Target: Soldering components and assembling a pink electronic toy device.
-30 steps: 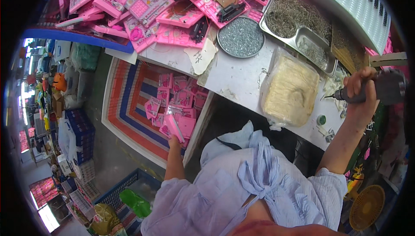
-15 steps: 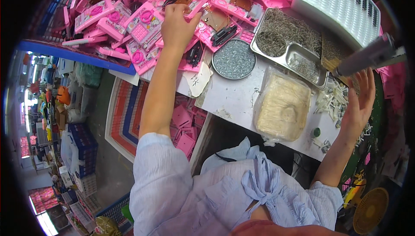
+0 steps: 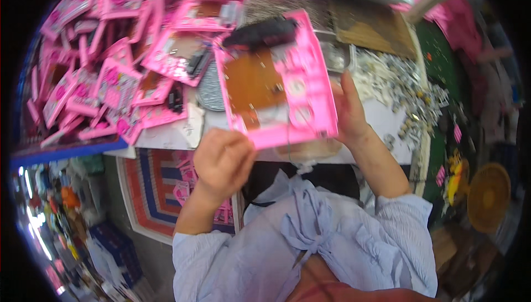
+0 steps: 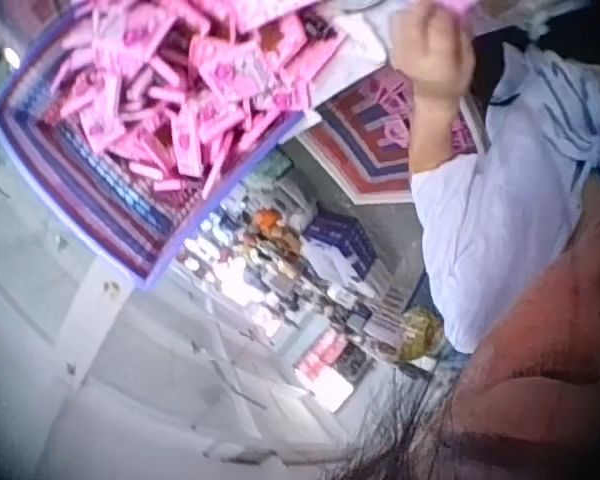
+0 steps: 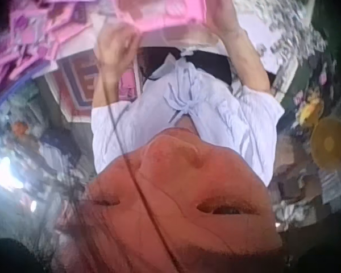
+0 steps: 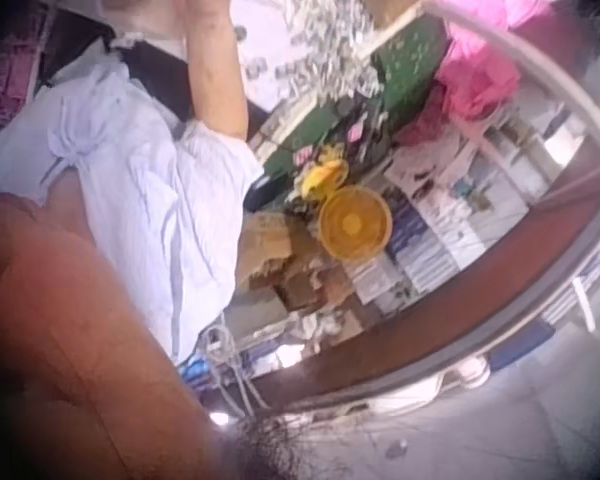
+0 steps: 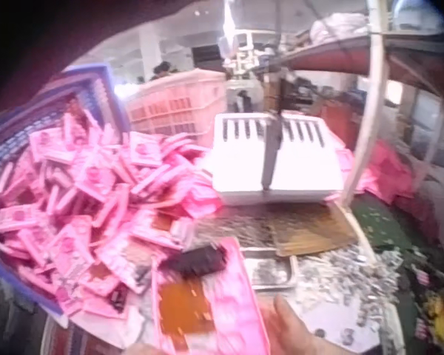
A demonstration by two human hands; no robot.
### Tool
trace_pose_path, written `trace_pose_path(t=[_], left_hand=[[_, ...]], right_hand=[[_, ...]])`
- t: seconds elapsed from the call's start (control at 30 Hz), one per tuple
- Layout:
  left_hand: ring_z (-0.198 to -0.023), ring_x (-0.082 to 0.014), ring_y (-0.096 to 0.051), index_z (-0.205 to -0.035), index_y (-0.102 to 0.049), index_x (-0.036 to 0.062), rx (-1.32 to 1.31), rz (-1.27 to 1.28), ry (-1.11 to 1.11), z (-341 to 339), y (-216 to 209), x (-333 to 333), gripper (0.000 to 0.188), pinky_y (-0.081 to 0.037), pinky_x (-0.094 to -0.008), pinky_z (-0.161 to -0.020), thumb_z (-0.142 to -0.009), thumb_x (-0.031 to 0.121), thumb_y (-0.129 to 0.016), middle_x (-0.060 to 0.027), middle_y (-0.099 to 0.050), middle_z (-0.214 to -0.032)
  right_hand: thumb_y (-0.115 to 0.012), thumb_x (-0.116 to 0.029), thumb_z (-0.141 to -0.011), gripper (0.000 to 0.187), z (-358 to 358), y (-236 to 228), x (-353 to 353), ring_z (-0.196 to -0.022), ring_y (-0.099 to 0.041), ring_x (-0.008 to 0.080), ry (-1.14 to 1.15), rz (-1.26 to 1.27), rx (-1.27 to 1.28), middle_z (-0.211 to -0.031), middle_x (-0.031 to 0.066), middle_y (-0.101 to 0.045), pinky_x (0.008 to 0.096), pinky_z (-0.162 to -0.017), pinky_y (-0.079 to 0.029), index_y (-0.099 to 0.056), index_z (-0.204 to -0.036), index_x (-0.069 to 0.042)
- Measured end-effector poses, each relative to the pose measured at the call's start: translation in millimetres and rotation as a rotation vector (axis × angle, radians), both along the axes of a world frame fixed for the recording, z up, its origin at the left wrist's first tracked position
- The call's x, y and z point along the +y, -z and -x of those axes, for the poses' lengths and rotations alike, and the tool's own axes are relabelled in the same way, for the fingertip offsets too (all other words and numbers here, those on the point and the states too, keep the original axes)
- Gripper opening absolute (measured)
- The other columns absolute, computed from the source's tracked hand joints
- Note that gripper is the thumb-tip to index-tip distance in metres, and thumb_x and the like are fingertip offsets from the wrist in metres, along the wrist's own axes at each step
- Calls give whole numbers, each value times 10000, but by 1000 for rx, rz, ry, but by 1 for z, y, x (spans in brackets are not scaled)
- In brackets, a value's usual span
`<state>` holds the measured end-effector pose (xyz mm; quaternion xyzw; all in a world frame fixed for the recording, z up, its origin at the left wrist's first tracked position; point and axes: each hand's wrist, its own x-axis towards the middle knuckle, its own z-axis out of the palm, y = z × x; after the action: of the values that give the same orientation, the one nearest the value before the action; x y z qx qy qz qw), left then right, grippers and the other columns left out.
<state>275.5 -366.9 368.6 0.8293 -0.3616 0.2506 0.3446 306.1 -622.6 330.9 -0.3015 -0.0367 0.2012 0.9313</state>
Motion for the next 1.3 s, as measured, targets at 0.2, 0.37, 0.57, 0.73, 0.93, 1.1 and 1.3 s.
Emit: trace_pose_path(t=[0.2, 0.37, 0.57, 0.73, 0.93, 1.1, 1.3], left_hand=[[-707, -267, -597, -915, -668, 29, 240, 23, 217, 38, 46, -29, 288, -480, -368, -596, -684, 3, -839, -98, -631, -882], [-733, -282, -605, -903, -665, 40, 372, -33, 239, 39, 81, -36, 270, -481, -372, -615, -699, -13, -834, -104, -633, -872], [-760, -297, -618, -887, -671, 42, 382, -163, 216, 22, 92, -33, 232, -501, -394, -636, -718, 33, -830, -100, -638, -900], [-846, -262, -609, -915, -686, 74, 398, -307, 228, 7, 79, -33, 207, -460, -385, -734, -756, 144, -799, -60, -626, -937], [-865, -249, -581, -1005, -666, 90, 351, -261, 184, 14, 66, -94, 312, -409, -403, -799, -746, 176, -818, -45, -614, -945], [-795, -210, -551, -895, -639, 108, 158, -253, 269, 18, 95, -102, 122, -405, -376, -781, -817, 197, -670, -43, -513, -805], [-723, -190, -578, -993, -689, 81, 141, -77, 374, 19, 96, -63, 239, -435, -351, -612, -782, 138, -785, -25, -619, -890]], right_hand=[[-527, -416, -1066, 477, 42, 13, -41, -1014, -661, 124, 110, 506, 66, -1161, 81, -693, 285, -896, -544, -610, -1256, 13], [-660, -354, -1003, 398, 55, 36, -53, -668, -617, 71, 318, 1201, -122, -725, 44, -688, 266, -623, -508, -662, -1201, -8], [-742, -321, -915, 333, 43, 47, -48, -501, -622, 206, 403, 1927, -476, -591, 47, -616, 347, -478, -454, -619, -1098, -72], [-728, -327, -924, 297, 25, 63, -51, -485, -606, 223, 397, 1943, -592, -580, 43, -607, 370, -466, -440, -561, -1027, -104], [-720, -307, -930, 280, 32, 29, -55, -485, -605, 225, 162, 1797, -483, -574, 53, -605, 353, -486, -448, -576, -1027, -88], [-711, -251, -917, 337, 52, -41, -57, -776, -632, 259, -273, 1267, -558, -860, 90, -681, 412, -692, -478, -634, -1171, -43], [-755, -232, -825, 382, 43, 16, -49, -1006, -584, 301, 13, 1415, -1090, -1038, 87, -659, 449, -928, -449, -714, -1164, -59]])
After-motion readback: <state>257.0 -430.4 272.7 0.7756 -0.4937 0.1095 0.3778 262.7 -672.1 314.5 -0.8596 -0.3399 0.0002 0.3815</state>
